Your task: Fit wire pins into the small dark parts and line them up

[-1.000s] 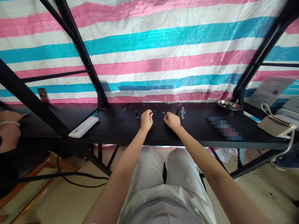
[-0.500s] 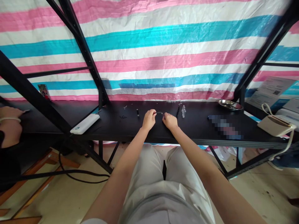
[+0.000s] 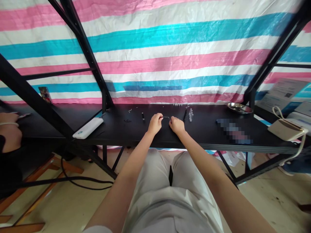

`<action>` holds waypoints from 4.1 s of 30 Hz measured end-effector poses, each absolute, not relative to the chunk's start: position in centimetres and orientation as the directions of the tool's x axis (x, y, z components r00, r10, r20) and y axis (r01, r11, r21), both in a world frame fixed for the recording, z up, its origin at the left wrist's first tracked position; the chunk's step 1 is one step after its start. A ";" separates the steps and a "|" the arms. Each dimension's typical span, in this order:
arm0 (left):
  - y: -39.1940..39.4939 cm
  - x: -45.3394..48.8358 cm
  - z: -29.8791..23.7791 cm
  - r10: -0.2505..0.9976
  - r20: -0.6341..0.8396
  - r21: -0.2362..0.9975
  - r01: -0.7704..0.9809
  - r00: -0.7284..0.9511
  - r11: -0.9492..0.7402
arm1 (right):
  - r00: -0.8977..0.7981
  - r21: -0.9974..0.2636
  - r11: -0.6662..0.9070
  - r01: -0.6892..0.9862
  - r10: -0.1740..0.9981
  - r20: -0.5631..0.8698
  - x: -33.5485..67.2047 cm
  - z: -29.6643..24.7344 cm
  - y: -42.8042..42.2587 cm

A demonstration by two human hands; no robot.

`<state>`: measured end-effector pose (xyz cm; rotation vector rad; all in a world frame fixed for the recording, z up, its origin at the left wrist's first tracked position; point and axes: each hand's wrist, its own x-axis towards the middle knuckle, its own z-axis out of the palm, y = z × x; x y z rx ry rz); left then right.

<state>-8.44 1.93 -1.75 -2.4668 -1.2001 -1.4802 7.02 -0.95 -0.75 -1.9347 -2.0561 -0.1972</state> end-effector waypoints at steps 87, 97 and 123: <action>3.5 -11.7 0.2 0.896 0.357 0.340 0.930 -0.265 0.139 | -0.295 -0.109 0.361 0.926 0.874 0.385 7.3 -1.5 -0.9; 3.6 -11.9 0.2 0.900 0.328 0.315 0.932 -0.287 0.182 | -0.296 -0.108 0.360 0.927 0.876 0.381 7.3 -1.5 -0.9; 3.7 -11.9 0.0 0.891 0.318 0.374 0.906 -0.326 0.198 | 0.693 -0.754 0.196 0.626 0.302 0.654 13.3 -0.8 -1.6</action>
